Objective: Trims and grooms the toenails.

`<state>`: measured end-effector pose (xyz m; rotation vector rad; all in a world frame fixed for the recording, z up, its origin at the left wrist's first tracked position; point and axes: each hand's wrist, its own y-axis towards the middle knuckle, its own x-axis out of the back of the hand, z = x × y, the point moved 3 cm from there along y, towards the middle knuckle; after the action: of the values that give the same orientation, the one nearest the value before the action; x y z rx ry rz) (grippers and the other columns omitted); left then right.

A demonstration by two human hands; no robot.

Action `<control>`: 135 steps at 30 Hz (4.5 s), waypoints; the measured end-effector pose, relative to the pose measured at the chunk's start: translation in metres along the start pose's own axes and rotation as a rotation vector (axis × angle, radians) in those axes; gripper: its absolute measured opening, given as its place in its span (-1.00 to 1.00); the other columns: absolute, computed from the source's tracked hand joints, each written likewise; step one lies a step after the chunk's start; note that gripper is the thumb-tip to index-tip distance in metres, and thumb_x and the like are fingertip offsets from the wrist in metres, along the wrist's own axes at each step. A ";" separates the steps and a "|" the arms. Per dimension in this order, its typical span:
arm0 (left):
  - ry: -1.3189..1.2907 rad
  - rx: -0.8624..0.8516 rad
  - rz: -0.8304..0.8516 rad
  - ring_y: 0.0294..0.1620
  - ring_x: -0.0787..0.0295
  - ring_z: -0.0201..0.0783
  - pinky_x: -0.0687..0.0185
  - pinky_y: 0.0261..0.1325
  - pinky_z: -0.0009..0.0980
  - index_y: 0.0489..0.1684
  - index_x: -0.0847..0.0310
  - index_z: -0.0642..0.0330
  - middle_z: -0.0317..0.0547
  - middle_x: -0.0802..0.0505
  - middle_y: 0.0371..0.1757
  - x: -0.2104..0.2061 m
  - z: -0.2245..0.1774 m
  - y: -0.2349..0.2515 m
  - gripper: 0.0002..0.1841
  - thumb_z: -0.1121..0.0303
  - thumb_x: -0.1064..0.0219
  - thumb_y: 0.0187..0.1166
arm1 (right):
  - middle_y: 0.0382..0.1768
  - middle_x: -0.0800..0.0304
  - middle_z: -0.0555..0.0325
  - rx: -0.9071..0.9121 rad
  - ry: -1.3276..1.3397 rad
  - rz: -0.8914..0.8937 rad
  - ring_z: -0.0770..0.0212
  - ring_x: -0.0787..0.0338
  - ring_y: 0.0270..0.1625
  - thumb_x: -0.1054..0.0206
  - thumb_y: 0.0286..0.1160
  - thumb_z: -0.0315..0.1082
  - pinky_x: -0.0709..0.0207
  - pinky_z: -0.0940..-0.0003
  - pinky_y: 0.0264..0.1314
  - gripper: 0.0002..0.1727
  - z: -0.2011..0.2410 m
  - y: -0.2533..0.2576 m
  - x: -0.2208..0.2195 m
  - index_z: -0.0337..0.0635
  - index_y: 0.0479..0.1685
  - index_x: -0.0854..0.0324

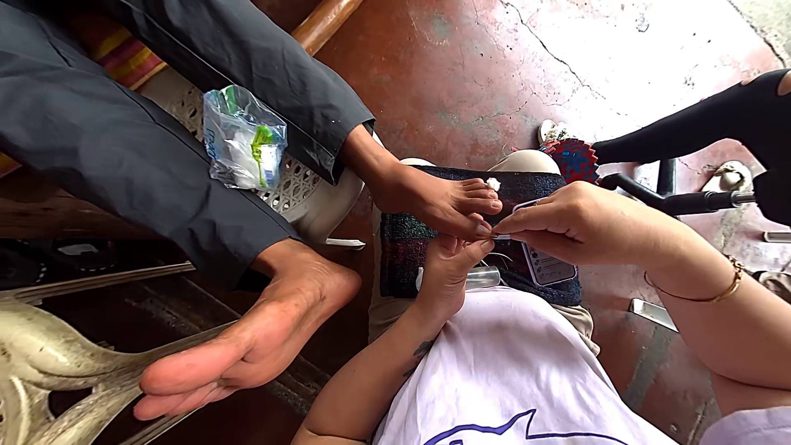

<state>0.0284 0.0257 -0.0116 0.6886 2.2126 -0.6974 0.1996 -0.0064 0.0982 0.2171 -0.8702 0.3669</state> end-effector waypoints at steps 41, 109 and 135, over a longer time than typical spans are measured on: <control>0.076 0.045 -0.090 -0.15 -0.81 -0.37 -0.72 0.09 -0.44 -0.23 -0.85 0.18 -0.15 -0.90 -0.21 0.002 0.001 0.008 -0.76 0.69 -0.47 0.22 | -0.50 -0.72 0.45 -0.399 0.230 -0.322 0.72 -0.58 -0.51 -0.25 0.68 -0.30 -0.46 0.80 -0.48 -0.76 0.015 -0.029 -0.034 -0.12 0.03 -0.84; 0.100 0.049 -0.078 -0.06 -0.79 -0.32 -0.70 0.12 -0.39 -0.13 -0.81 0.17 -0.13 -0.88 -0.12 0.002 0.004 0.007 -0.75 0.68 -0.47 0.31 | -0.67 -0.65 0.13 -0.941 0.804 0.081 0.42 -0.51 -0.80 -0.17 0.80 -0.39 -0.36 0.62 -0.81 -0.75 0.003 0.003 -0.005 -0.28 -0.06 -0.79; 0.091 0.049 -0.096 -0.08 -0.80 -0.35 -0.71 0.10 -0.39 -0.15 -0.82 0.16 -0.14 -0.89 -0.14 0.002 0.005 0.007 -0.74 0.70 -0.47 0.29 | -0.67 -0.70 0.25 -0.759 0.587 0.039 0.50 -0.62 -0.73 -0.20 0.78 -0.41 -0.49 0.63 -0.73 -0.76 0.005 0.002 -0.009 -0.23 -0.13 -0.81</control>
<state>0.0342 0.0283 -0.0179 0.6539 2.3308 -0.7851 0.1901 -0.0083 0.0938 -0.5885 -0.3828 0.1021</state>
